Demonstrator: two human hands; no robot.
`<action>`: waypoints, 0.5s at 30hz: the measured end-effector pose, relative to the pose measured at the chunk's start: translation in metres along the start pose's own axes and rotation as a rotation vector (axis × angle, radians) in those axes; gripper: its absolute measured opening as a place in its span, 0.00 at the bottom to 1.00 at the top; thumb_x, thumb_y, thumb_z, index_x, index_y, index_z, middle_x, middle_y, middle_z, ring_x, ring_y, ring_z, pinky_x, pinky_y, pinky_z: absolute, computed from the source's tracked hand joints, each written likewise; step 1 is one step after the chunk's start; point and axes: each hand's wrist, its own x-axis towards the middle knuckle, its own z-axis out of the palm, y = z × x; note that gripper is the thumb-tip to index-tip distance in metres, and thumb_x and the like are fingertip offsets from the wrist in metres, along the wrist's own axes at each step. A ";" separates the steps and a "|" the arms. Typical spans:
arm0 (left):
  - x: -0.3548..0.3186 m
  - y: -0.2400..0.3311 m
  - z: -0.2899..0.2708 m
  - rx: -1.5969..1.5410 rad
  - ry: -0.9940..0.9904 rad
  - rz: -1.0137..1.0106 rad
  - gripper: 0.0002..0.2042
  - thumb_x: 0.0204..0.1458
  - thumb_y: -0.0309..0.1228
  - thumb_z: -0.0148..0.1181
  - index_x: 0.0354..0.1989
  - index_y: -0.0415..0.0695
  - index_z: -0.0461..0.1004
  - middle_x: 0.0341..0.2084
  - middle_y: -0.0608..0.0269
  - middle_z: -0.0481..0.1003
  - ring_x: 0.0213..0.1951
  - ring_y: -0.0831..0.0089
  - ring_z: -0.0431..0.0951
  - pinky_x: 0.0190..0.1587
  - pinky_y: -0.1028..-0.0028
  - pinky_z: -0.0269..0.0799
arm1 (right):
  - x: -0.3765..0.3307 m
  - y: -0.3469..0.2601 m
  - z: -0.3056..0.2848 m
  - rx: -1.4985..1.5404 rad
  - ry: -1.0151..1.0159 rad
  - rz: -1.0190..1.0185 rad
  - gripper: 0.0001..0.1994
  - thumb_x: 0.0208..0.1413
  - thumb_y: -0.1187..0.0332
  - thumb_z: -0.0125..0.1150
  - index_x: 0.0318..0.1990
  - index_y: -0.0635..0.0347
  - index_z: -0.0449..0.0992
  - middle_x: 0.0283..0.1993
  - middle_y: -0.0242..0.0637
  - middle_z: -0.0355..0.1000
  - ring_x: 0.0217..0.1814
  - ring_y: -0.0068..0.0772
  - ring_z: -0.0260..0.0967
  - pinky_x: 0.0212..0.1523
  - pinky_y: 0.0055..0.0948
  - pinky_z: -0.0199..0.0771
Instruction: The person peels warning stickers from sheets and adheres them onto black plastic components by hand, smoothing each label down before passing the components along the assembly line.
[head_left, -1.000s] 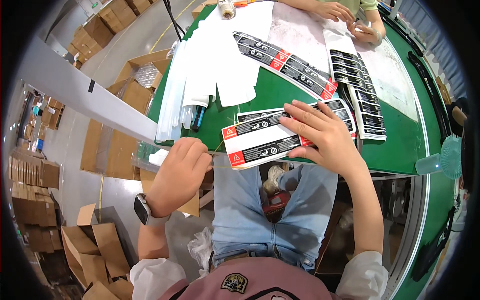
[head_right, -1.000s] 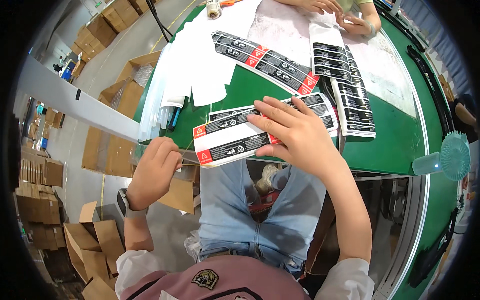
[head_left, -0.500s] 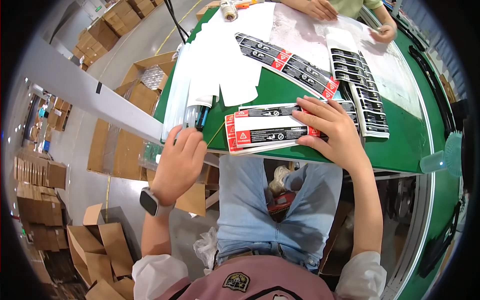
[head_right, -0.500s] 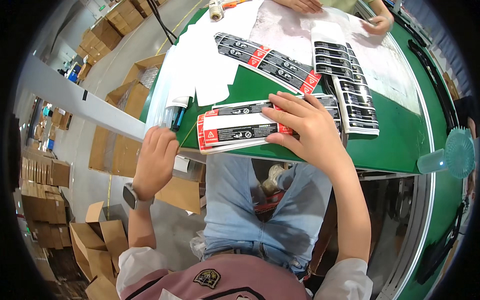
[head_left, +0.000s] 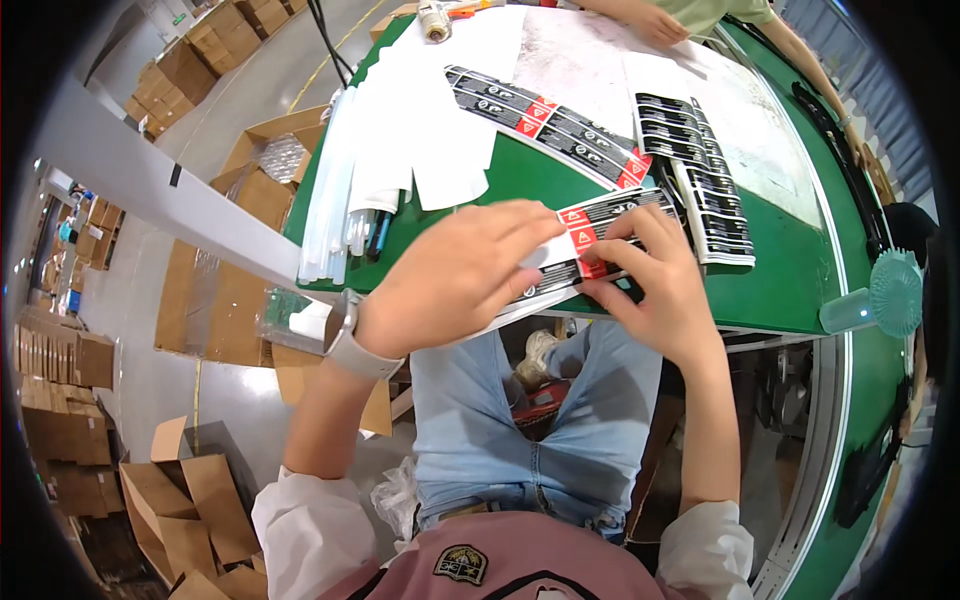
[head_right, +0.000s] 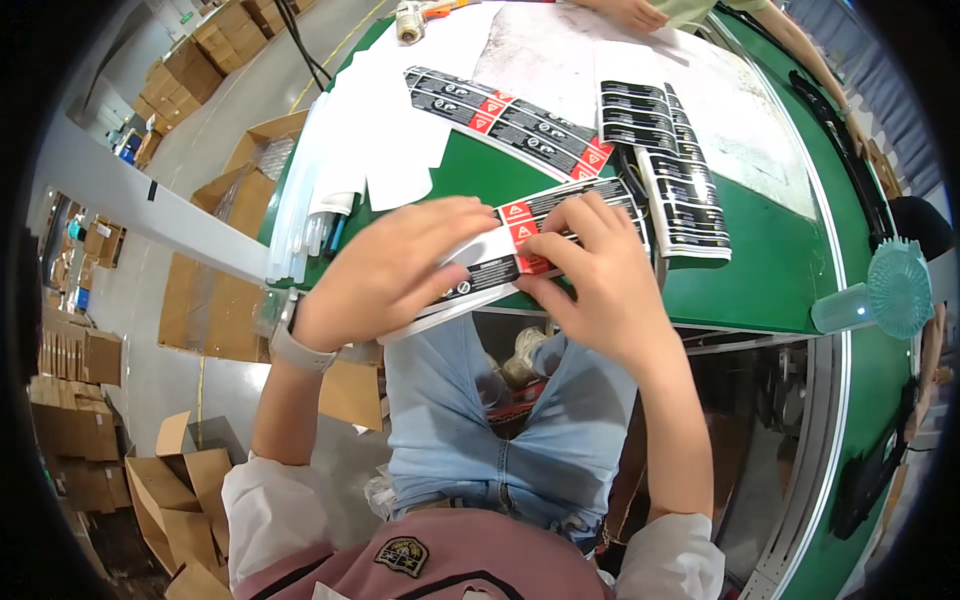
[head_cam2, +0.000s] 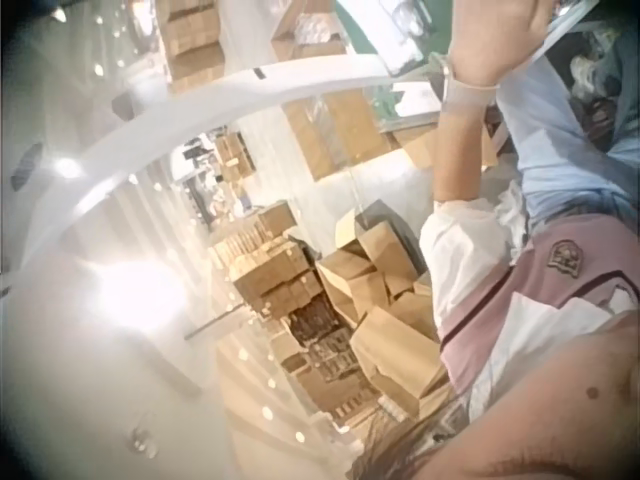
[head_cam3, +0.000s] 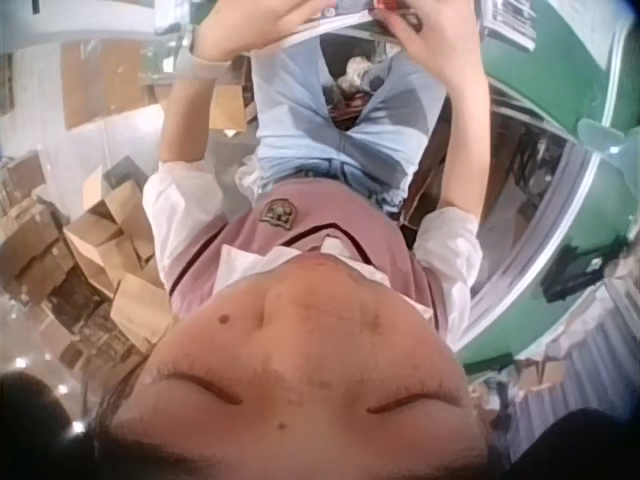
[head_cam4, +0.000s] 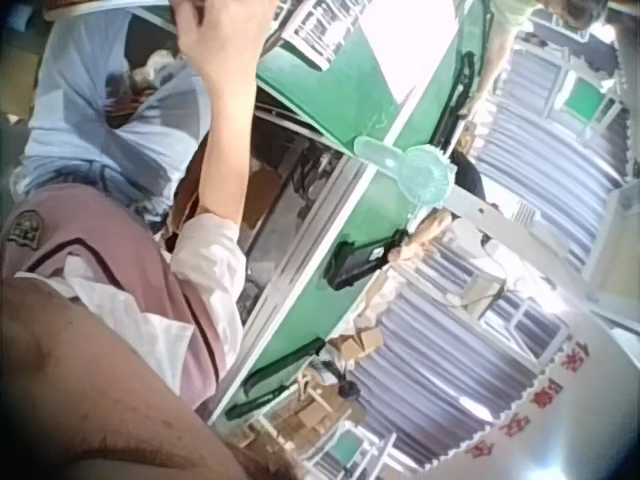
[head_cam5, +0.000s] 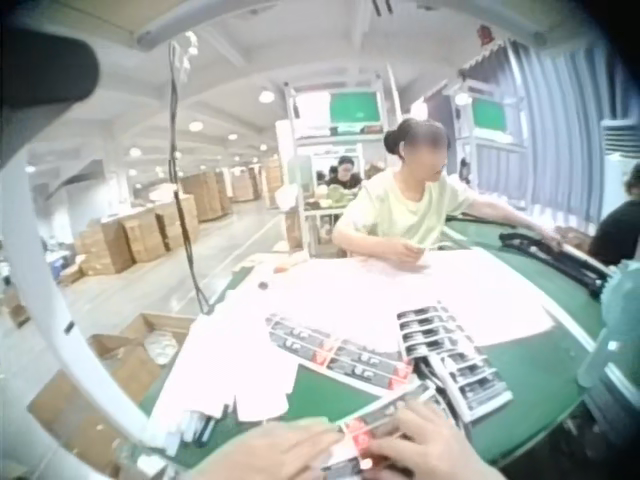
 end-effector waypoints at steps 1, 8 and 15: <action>0.001 -0.004 0.008 -0.010 0.000 0.012 0.14 0.51 0.20 0.59 0.47 0.36 0.73 0.50 0.49 0.73 0.51 0.54 0.74 0.52 0.64 0.71 | -0.003 -0.001 0.003 -0.006 -0.011 0.089 0.14 0.40 0.71 0.71 0.36 0.58 0.76 0.35 0.35 0.66 0.41 0.41 0.65 0.44 0.38 0.64; 0.001 -0.012 0.024 -0.153 -0.036 -0.042 0.18 0.50 0.17 0.58 0.51 0.42 0.75 0.53 0.52 0.72 0.55 0.54 0.72 0.55 0.64 0.71 | 0.002 -0.014 0.007 -0.084 -0.065 0.140 0.12 0.41 0.73 0.66 0.36 0.58 0.73 0.37 0.36 0.66 0.43 0.40 0.64 0.42 0.37 0.65; 0.003 -0.010 0.025 -0.174 0.001 -0.018 0.17 0.48 0.16 0.58 0.48 0.41 0.77 0.50 0.52 0.73 0.52 0.55 0.74 0.52 0.65 0.72 | 0.008 -0.015 0.005 -0.060 -0.133 0.201 0.11 0.38 0.75 0.64 0.31 0.59 0.71 0.36 0.37 0.65 0.42 0.43 0.63 0.42 0.39 0.65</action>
